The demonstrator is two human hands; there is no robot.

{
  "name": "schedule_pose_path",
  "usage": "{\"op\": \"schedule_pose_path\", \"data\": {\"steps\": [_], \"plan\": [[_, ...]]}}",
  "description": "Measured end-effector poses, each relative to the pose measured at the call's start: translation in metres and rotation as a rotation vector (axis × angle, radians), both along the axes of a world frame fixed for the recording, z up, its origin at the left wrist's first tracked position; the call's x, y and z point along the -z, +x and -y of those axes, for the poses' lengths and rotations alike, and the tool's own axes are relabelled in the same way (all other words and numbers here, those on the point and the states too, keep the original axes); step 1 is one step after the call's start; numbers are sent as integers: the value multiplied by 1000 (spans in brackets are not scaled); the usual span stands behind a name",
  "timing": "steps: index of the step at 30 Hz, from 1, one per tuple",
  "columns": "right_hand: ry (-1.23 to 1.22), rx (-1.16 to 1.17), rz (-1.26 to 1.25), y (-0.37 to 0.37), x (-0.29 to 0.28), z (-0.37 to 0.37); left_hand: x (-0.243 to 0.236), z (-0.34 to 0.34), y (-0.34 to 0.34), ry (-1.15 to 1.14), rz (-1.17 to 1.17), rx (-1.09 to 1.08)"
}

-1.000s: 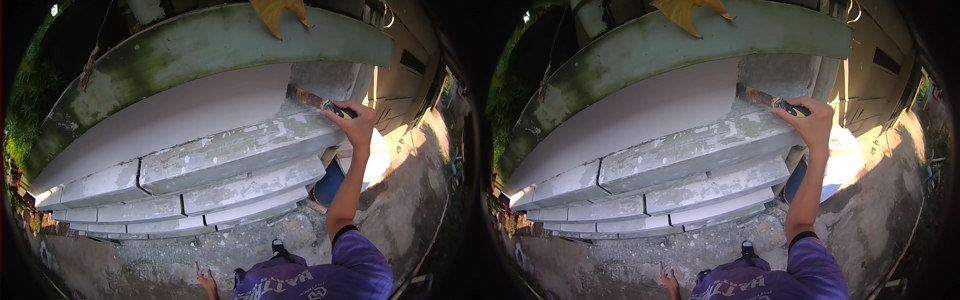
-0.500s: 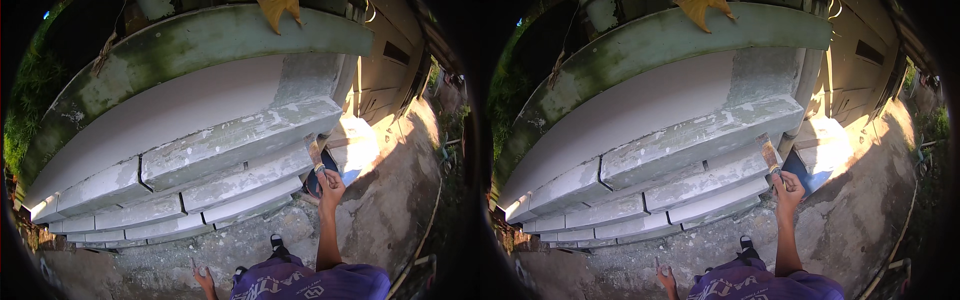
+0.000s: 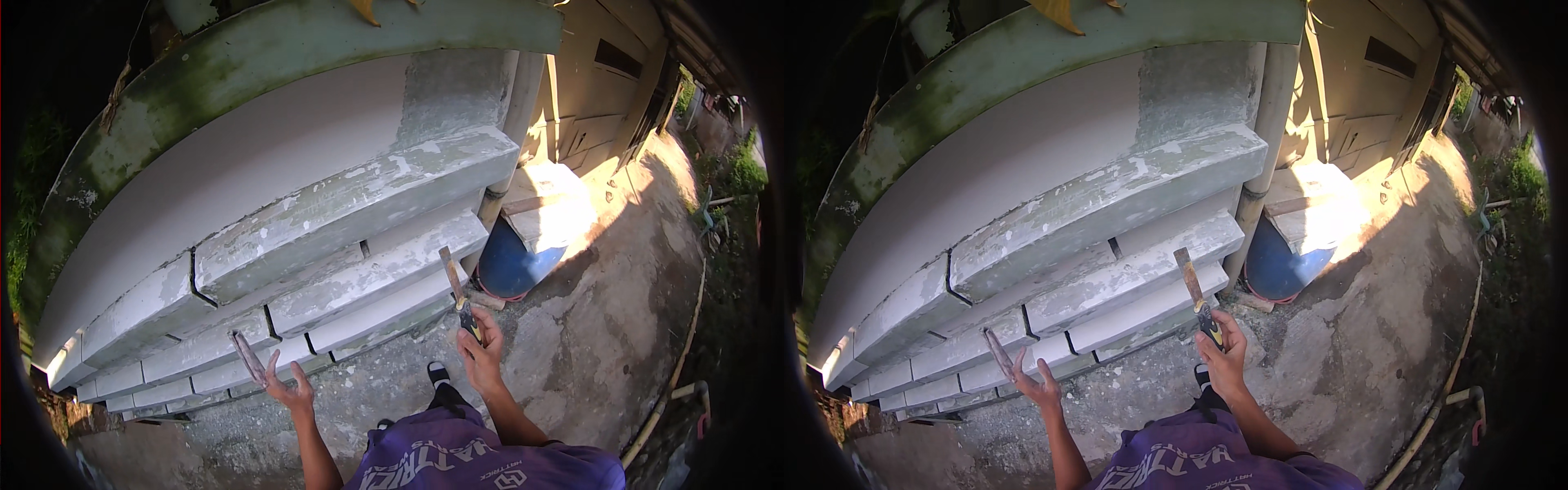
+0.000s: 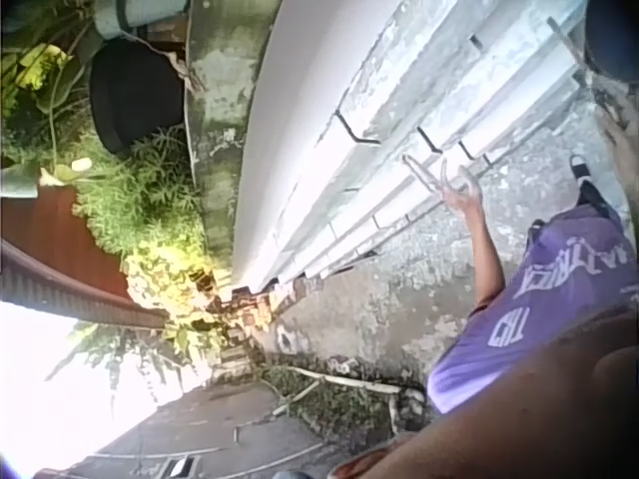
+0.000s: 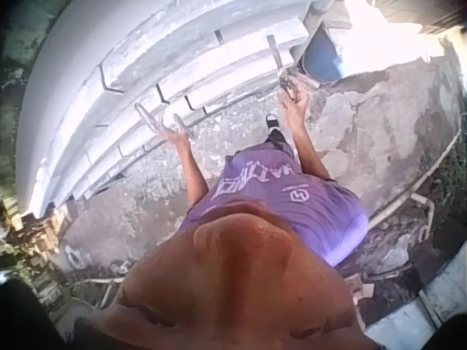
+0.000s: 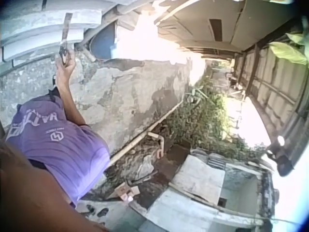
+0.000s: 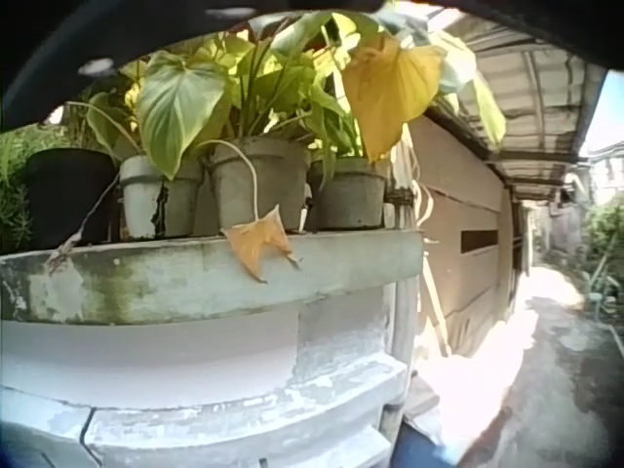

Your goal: Scraping and applying filler to a concrete wall structure.

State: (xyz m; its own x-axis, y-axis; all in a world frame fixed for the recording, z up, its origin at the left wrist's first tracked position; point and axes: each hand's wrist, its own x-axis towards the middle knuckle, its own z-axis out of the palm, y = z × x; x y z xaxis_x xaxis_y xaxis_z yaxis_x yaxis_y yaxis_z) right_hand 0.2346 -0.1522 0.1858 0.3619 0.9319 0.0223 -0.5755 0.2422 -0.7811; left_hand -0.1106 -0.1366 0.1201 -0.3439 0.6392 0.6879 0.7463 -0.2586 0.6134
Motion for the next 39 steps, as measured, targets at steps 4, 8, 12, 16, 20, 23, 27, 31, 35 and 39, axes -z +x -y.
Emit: {"op": "schedule_pose_path", "data": {"steps": [4,8,12,16,20,23,27,31,35,39], "plan": [[-100,35,94,22,10,9,-75,-44,2,216,-411,-104],[-122,155,128,43,-1,6,-128,-87,-2,263,-392,-69],[-108,247,100,65,1,1,-152,-121,-6,227,-472,-129],[-13,333,91,92,-20,-26,-157,-145,-2,409,-600,-322],[227,476,225,111,-68,-75,-150,-155,-7,488,-578,-346],[368,517,215,110,-114,-116,-146,-149,-10,467,-587,-362],[503,546,297,98,-188,-165,-132,-148,-26,397,-506,-306],[776,591,333,79,-230,-195,-137,-156,-16,472,-536,-334],[940,512,374,48,-204,-209,-137,-157,-19,528,-529,-375],[734,759,926,48,-149,-216,-135,-157,-20,530,-529,-366]]}}
